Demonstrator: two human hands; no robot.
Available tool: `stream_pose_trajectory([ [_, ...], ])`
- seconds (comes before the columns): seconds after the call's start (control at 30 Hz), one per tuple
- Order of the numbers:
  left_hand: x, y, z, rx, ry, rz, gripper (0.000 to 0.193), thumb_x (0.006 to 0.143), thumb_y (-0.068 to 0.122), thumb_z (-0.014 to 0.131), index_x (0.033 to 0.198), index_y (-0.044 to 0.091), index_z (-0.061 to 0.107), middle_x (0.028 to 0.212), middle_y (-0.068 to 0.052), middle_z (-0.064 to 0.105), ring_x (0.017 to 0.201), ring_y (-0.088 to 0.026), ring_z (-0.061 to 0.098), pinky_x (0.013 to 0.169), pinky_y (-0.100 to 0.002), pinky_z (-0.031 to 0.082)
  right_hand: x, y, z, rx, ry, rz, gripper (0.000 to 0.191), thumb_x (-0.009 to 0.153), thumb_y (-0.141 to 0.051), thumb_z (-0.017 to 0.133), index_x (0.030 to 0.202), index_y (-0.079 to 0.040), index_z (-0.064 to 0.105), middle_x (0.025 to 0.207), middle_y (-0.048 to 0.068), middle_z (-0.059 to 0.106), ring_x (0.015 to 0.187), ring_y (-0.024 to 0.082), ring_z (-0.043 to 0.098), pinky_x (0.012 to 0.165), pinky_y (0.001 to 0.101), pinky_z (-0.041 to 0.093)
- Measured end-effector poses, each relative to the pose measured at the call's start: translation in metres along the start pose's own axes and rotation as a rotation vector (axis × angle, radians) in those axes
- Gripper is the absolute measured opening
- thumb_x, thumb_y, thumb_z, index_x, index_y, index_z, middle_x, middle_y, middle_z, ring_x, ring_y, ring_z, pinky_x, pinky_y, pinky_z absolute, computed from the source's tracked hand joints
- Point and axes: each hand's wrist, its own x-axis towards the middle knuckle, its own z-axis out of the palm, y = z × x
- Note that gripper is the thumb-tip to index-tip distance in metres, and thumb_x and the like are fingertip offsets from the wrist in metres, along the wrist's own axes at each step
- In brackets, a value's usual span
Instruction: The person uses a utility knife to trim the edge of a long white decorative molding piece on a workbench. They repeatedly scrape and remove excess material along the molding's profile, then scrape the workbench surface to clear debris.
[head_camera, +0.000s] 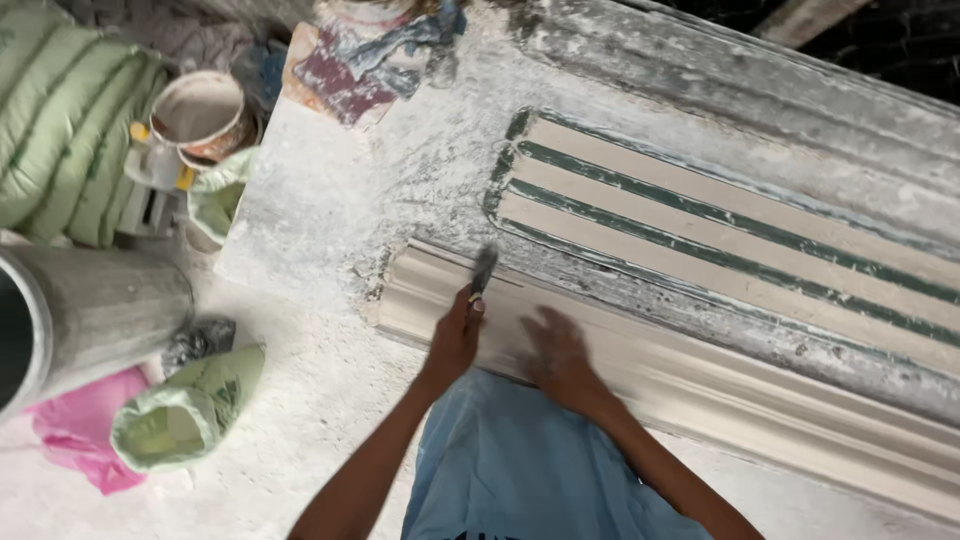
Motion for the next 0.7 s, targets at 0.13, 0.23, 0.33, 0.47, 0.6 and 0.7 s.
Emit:
stream_pose_trajectory([
  [0.13,0.017,-0.004,-0.05,0.692,-0.232,0.271,0.039,0.097,0.023,0.06,0.13,0.004,0.054,0.097,-0.016,0.067,0.073,-0.031,0.07,0.056,-0.045,0.055,-0.057,0.058,-0.012,-0.237,0.23,0.34,0.066,0.1,-0.05,0.048,0.153,-0.012,0.043,0.161,0.025,0.031,0.146,0.052,0.023,0.11,0.0734,0.018],
  [0.23,0.037,-0.003,-0.065,1.034,-0.494,0.443,0.034,0.107,0.027,0.056,0.135,0.009,0.053,0.103,-0.013,0.066,0.079,-0.024,0.071,0.051,-0.037,0.058,-0.096,0.081,-0.006,-0.41,0.373,0.436,0.058,0.101,-0.047,0.043,0.153,-0.021,0.047,0.162,0.016,0.037,0.148,0.047,0.031,0.111,0.0766,0.021],
  [0.33,0.062,0.003,-0.072,1.234,-0.461,0.682,0.046,0.1,0.03,0.062,0.143,0.017,0.05,0.109,-0.007,0.068,0.085,-0.024,0.071,0.059,-0.039,0.059,-0.105,0.091,0.009,-0.397,0.455,0.431,0.055,0.105,-0.048,0.042,0.152,-0.021,0.05,0.161,0.015,0.04,0.148,0.049,0.034,0.112,0.0793,0.022],
  [0.47,0.098,0.017,-0.108,1.445,-0.63,0.758,0.073,0.087,0.04,0.066,0.152,0.022,0.04,0.12,-0.011,0.066,0.092,-0.027,0.072,0.055,-0.033,0.064,-0.109,0.113,0.014,-0.355,0.522,0.449,0.059,0.106,-0.049,0.042,0.153,-0.014,0.049,0.161,0.022,0.038,0.144,0.055,0.032,0.108,0.0815,0.022],
  [0.6,0.128,0.042,-0.149,1.485,-0.716,0.802,0.062,0.093,0.044,0.06,0.15,0.028,0.042,0.122,-0.006,0.066,0.095,-0.026,0.072,0.066,-0.035,0.064,-0.132,0.132,0.009,-0.416,0.575,0.593,0.06,0.105,-0.049,0.043,0.154,-0.015,0.051,0.159,0.03,0.037,0.141,0.063,0.03,0.107,0.0818,0.022],
  [0.7,0.141,0.059,-0.133,1.561,-0.858,0.795,0.052,0.102,0.038,0.053,0.152,0.028,0.039,0.124,-0.006,0.065,0.096,-0.025,0.073,0.069,-0.037,0.064,-0.141,0.134,0.011,-0.412,0.629,0.694,0.059,0.107,-0.049,0.044,0.156,-0.016,0.051,0.16,0.033,0.036,0.143,0.067,0.028,0.109,0.0822,0.021],
])
